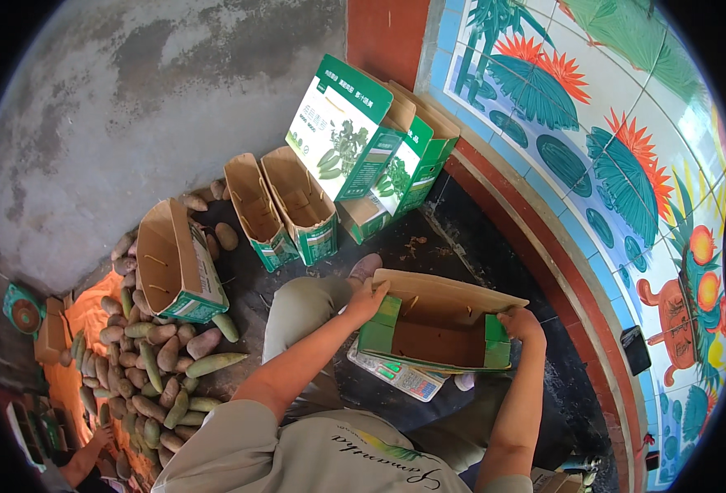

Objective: Sorting harvested yams and packing them into cardboard boxes on a digital scale.

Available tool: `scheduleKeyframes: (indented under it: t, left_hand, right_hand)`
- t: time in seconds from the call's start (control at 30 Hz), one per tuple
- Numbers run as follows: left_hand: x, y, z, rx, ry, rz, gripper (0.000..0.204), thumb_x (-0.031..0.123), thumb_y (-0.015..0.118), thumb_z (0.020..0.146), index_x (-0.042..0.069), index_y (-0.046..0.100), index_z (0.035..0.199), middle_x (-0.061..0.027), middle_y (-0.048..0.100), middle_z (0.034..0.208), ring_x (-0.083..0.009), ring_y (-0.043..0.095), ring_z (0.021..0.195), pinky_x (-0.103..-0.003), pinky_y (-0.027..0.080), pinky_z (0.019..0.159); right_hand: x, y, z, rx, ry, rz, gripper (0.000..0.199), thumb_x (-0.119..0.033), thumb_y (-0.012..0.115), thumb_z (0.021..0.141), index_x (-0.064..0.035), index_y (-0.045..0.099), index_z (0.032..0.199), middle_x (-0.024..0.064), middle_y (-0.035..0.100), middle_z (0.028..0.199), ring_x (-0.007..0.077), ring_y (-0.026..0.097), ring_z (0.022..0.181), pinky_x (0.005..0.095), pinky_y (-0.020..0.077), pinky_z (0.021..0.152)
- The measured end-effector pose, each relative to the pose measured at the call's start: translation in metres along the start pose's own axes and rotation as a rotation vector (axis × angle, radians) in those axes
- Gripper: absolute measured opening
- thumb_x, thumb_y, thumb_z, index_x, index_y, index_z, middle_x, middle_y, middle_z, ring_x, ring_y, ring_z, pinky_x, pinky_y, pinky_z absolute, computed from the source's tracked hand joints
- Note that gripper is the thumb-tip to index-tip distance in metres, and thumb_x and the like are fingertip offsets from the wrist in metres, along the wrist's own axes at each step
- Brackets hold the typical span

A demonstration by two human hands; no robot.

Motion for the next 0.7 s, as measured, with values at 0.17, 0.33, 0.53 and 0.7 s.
scheduleKeyframes:
  t: [0.17,0.33,0.53,0.7]
  left_hand:
    - [0.011,-0.004,-0.011,-0.007,0.017,-0.003,0.053,0.045,0.047,0.089,0.0,0.047,0.117,-0.0234,0.059,0.106,-0.0365,0.056,0.102,-0.039,0.043,0.087]
    - [0.008,-0.005,-0.016,0.058,-0.039,0.077,0.053,0.044,0.048,0.089,0.001,0.045,0.12,-0.0224,0.058,0.107,-0.0345,0.056,0.103,-0.038,0.042,0.088]
    - [0.007,-0.003,-0.021,0.122,-0.012,-0.12,0.057,0.043,0.049,0.089,0.001,0.039,0.126,-0.0228,0.053,0.118,-0.0346,0.051,0.111,-0.038,0.039,0.093]
    - [-0.008,-0.003,-0.025,0.106,0.06,-0.033,0.07,0.043,0.05,0.088,-0.002,0.024,0.136,-0.0268,0.04,0.131,-0.0361,0.039,0.123,-0.037,0.031,0.102]
  right_hand:
    - [-0.032,-0.009,-0.017,0.175,-0.116,-0.091,0.035,-0.034,0.06,0.08,-0.003,0.067,0.095,0.0188,0.065,0.084,0.0309,0.064,0.083,0.0392,0.049,0.075]
    - [-0.058,-0.014,-0.028,0.18,-0.105,-0.12,0.037,-0.04,0.059,0.08,-0.0056,0.065,0.093,0.0157,0.064,0.098,0.0329,0.06,0.095,0.0418,0.0471,0.082]
    - [-0.082,-0.007,-0.037,0.239,-0.216,-0.078,0.033,-0.037,0.059,0.08,-0.005,0.065,0.088,0.0175,0.064,0.095,0.0334,0.06,0.092,0.0426,0.0475,0.078]
    - [-0.094,-0.01,-0.042,0.343,-0.313,-0.01,0.028,-0.032,0.061,0.08,-0.004,0.064,0.081,0.019,0.064,0.083,0.0358,0.061,0.083,0.0438,0.0475,0.072]
Point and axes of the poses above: each hand's wrist, its own z-axis towards the middle knuckle, its own y-axis out of the palm, x = y × z, the point moved 3 cm from there along z, towards the middle knuckle
